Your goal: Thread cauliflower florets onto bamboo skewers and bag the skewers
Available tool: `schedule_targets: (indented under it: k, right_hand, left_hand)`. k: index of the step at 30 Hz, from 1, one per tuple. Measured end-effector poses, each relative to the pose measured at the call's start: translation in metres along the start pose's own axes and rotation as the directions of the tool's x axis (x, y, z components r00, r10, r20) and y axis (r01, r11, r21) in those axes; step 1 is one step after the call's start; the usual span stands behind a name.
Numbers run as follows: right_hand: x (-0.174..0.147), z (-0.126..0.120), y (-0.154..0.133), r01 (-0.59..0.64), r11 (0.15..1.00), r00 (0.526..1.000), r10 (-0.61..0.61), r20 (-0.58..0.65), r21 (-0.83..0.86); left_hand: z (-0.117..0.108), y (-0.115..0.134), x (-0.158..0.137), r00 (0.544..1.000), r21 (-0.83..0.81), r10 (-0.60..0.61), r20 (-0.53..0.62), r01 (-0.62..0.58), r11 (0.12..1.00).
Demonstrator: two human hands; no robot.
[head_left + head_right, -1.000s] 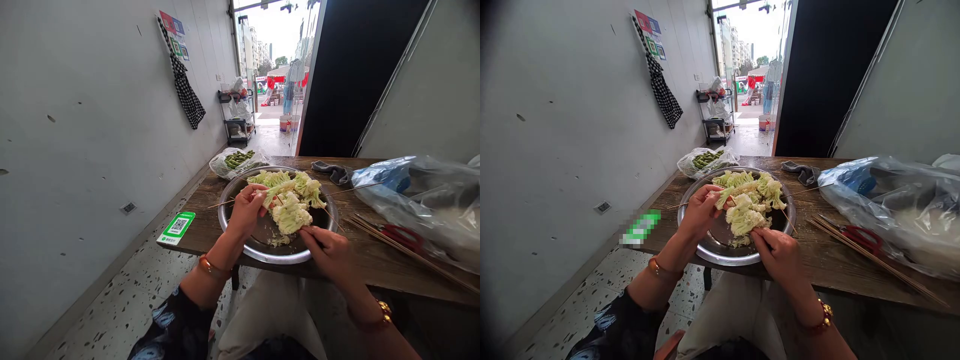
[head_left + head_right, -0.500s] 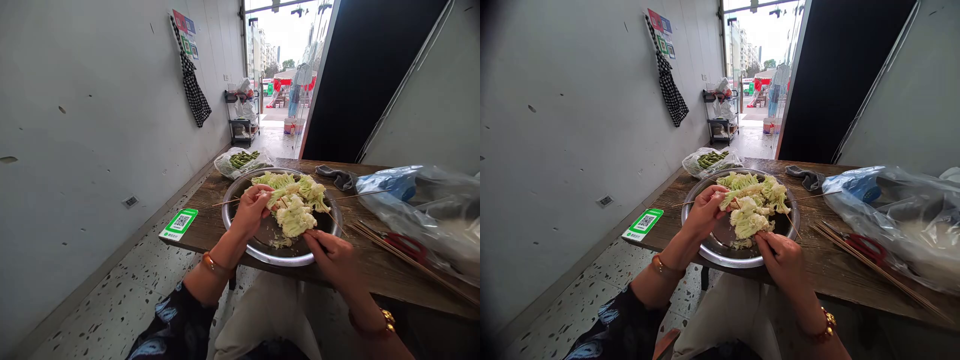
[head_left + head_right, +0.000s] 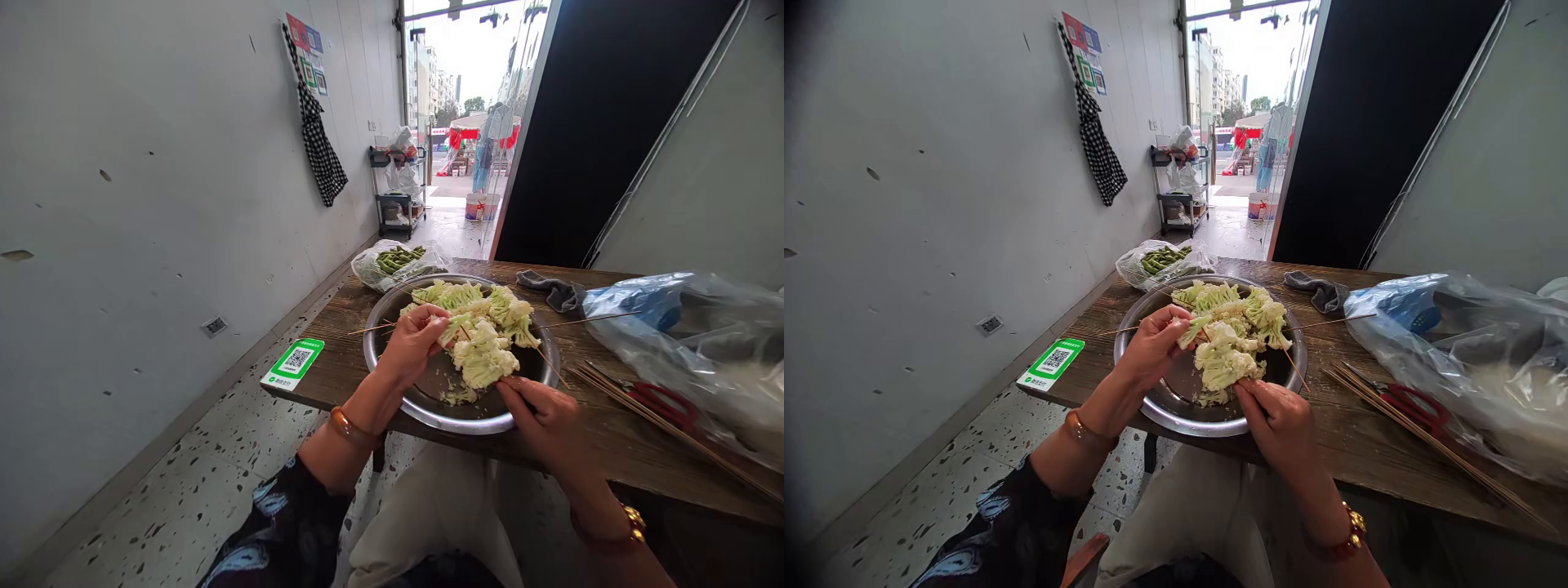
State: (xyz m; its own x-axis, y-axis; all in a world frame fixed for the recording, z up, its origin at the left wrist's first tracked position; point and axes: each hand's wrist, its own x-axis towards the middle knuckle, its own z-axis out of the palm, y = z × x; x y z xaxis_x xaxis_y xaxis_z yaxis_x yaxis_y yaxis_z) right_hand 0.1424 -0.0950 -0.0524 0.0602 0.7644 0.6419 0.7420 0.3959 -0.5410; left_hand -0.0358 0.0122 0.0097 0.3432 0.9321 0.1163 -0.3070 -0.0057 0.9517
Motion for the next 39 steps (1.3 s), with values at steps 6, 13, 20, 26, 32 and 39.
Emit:
schedule_targets:
  k: [6,13,20,26,32,39]
  right_hand:
    - [-0.001,0.001,0.002,0.003,1.0,1.0,-0.004,-0.023,-0.014]
    - [0.0,0.0,0.002,0.012,1.0,0.999,-0.012,-0.035,-0.01]
    - [0.004,-0.005,-0.006,0.009,1.0,1.0,-0.009,-0.025,-0.014]
    - [0.001,-0.003,-0.001,-0.004,1.0,1.0,0.004,-0.023,-0.013]
    - [0.003,-0.004,-0.005,-0.058,0.998,0.998,0.058,0.018,0.016]
    - [0.005,-0.007,-0.012,-0.134,0.99,0.991,0.133,0.03,0.04]
  left_hand:
    - [-0.001,-0.002,0.001,0.998,-0.085,-0.055,0.033,0.057,0.995]
    - [0.0,-0.004,0.002,0.995,-0.09,-0.07,0.066,0.076,0.993]
    - [-0.002,-0.003,0.002,0.993,-0.027,-0.087,0.081,0.09,0.996]
    - [0.002,-0.005,0.0,0.992,0.075,-0.064,0.105,0.056,0.996]
    - [0.006,-0.004,-0.003,0.993,0.16,0.05,0.107,-0.067,0.985]
    - [0.008,-0.001,-0.004,0.99,0.051,0.068,0.124,-0.075,0.996]
